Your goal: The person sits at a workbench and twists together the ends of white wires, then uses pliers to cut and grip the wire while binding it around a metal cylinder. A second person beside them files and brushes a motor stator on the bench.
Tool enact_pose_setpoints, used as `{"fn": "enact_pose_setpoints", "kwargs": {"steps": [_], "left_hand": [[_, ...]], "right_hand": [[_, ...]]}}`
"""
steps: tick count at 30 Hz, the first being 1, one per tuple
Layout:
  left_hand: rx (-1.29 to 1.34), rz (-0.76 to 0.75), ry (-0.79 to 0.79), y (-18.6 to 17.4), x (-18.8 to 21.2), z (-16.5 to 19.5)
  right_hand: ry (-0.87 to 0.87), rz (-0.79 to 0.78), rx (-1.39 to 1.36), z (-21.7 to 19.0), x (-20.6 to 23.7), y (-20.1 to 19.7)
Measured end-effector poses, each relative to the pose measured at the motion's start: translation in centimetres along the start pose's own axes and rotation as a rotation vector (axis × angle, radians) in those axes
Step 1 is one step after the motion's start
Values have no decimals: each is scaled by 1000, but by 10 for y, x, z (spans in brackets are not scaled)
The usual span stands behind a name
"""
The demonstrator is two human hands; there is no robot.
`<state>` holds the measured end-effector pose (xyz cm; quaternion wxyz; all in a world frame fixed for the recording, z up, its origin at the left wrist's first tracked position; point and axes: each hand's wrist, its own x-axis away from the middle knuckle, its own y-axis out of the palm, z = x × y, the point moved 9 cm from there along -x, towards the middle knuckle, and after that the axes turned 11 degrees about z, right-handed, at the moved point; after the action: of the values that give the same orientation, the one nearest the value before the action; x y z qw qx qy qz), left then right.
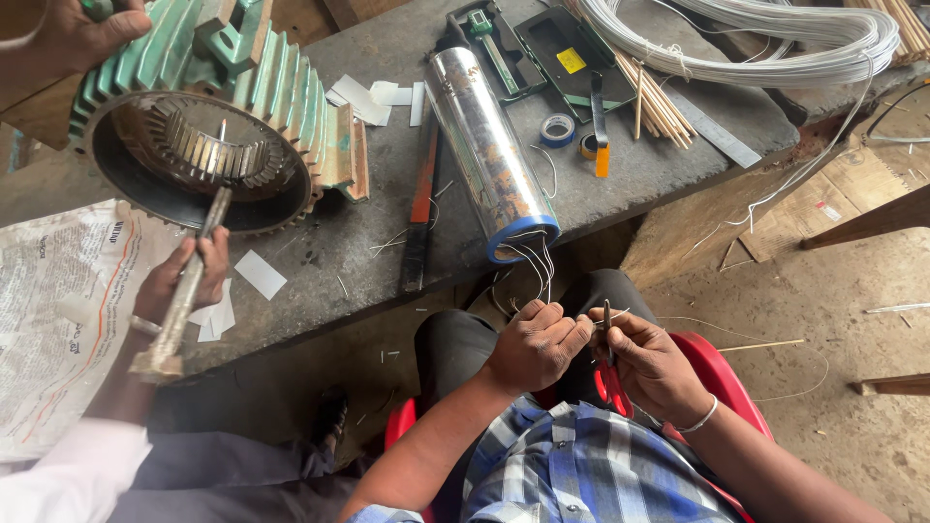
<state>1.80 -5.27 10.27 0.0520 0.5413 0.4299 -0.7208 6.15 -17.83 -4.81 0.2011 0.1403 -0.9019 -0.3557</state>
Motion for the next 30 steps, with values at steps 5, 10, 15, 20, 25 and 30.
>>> {"fn": "enact_pose_setpoints", "kwargs": {"steps": [5,10,15,20,25,30], "left_hand": [[15,-25,-20,2,-2,0],[66,8,-35,0,-3,-3],[165,-43,-62,9,4,-13],[182,139,-71,-23,9,-33],[204,40,-123,-6,5,-16],[240,66,-134,-6,2,-14]], "right_hand": [[-6,18,-23,0,-4,2],[-82,36,-27,-3,-11,-6],[-163,86,97,-9,-20,-20],[-481,328,67,-132,-17,-80],[-376,406,478,-111,-14,-91],[-311,150,565,-55,-14,-46]]}}
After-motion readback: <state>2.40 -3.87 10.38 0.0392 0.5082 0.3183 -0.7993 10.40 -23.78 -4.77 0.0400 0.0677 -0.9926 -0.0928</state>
